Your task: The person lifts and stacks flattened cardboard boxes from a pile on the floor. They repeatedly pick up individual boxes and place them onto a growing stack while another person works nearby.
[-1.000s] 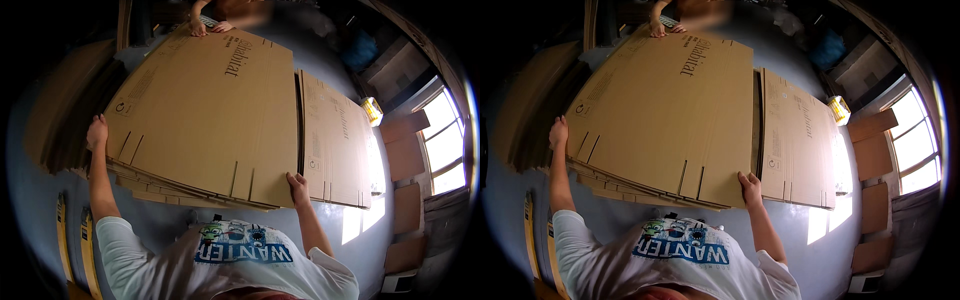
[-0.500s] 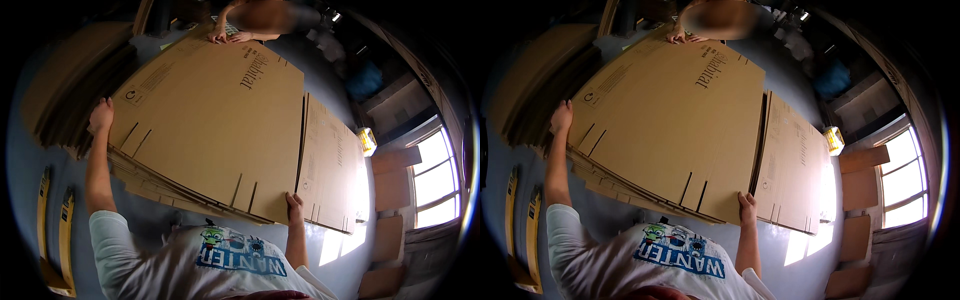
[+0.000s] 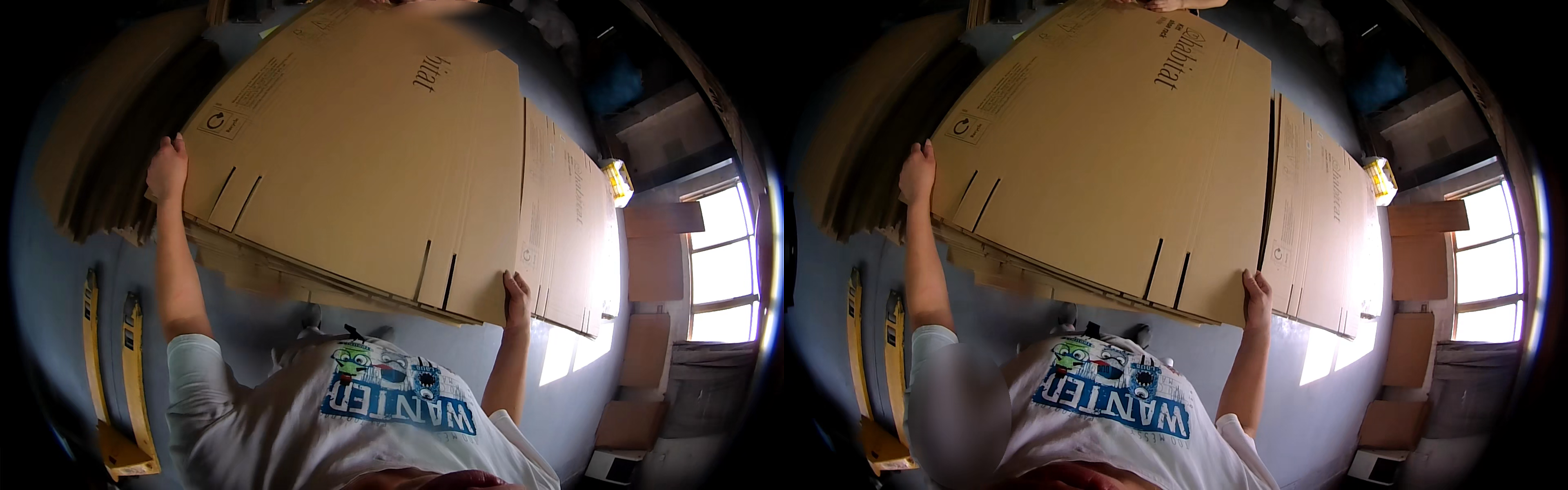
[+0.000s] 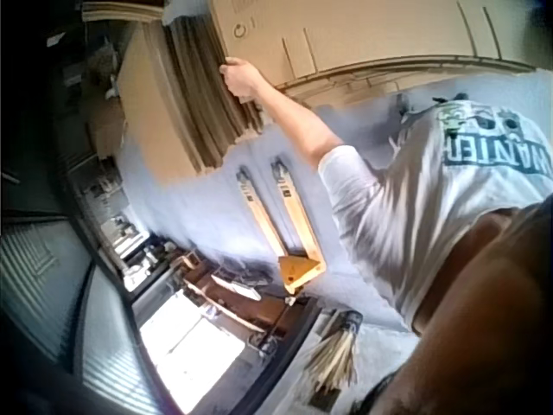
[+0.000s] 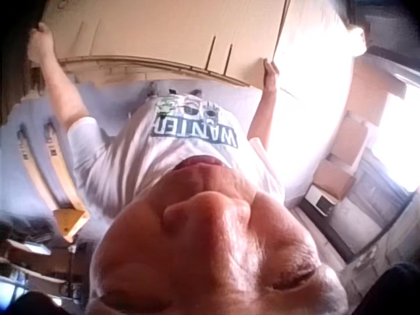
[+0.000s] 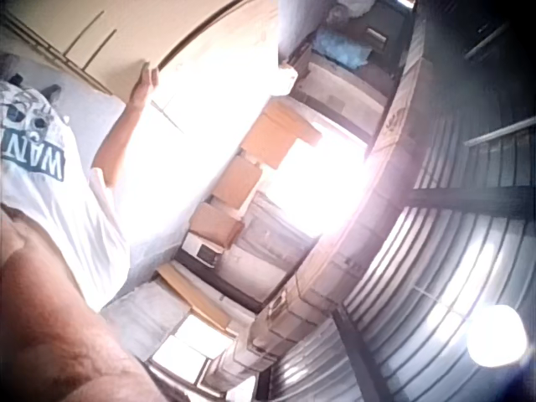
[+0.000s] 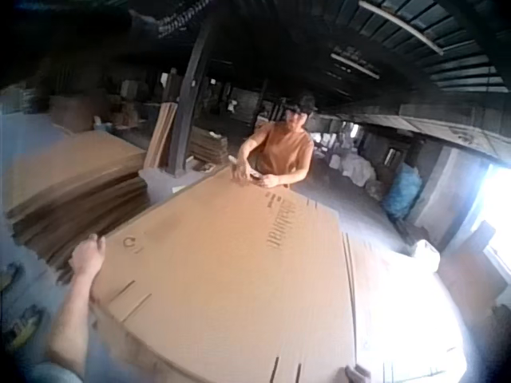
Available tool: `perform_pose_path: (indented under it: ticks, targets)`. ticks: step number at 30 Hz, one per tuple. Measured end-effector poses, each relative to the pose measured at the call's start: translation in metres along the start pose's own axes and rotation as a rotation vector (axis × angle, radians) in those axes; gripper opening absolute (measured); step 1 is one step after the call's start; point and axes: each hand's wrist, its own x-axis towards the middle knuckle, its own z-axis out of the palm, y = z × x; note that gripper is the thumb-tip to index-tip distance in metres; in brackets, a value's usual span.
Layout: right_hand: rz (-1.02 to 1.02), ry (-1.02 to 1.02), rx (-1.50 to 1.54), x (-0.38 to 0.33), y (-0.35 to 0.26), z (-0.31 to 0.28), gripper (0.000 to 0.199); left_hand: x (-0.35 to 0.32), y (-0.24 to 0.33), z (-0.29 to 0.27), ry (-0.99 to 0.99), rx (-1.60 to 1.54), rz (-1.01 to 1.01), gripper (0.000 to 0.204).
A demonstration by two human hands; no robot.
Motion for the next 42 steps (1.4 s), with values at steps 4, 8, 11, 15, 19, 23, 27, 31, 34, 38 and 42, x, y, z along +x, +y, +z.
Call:
perform_pose_path:
  ticks: [4,8,11,15,19,23,27,31,34,38,42]
  targets:
    - [0.0,0.046,-0.016,-0.004,0.0,0.006,0.013,-0.002,0.005,-0.005,-0.052,0.009,-0.019,0.041]
    - [0.003,0.038,-0.045,-0.002,-0.003,0.008,0.015,0.002,0.006,-0.002,-0.073,-0.017,-0.017,0.044]
    - [-0.006,0.03,-0.033,-0.005,-0.007,0.01,0.019,0.0,0.006,-0.005,-0.106,-0.025,-0.016,0.05]
    - [0.016,0.019,-0.047,-0.003,-0.01,0.006,0.019,-0.003,0.006,-0.006,-0.086,-0.036,-0.008,0.051]
    - [0.003,0.03,-0.033,0.001,-0.003,0.0,0.022,0.0,0.007,-0.002,-0.074,-0.057,-0.007,0.049]
    - [0.011,0.023,0.007,0.002,0.001,0.001,0.022,0.003,0.002,-0.001,-0.078,-0.041,0.013,0.047]
    - [0.025,0.005,0.05,0.004,0.005,-0.002,0.022,-0.002,0.006,-0.007,-0.067,-0.041,0.006,0.046]
    - [0.018,0.0,0.018,0.004,0.001,0.004,0.02,-0.002,0.002,-0.005,-0.018,-0.039,-0.001,0.044]
    - [0.008,-0.002,0.028,0.001,-0.001,0.001,0.018,0.001,0.006,-0.003,-0.036,-0.017,-0.002,0.043]
    - [-0.001,-0.025,0.028,-0.002,-0.005,0.005,0.01,0.001,0.006,0.0,-0.005,-0.007,0.022,0.04]
    - [-0.019,0.041,-0.023,-0.006,-0.009,0.014,0.012,0.0,0.001,0.001,-0.006,-0.014,0.074,0.039]
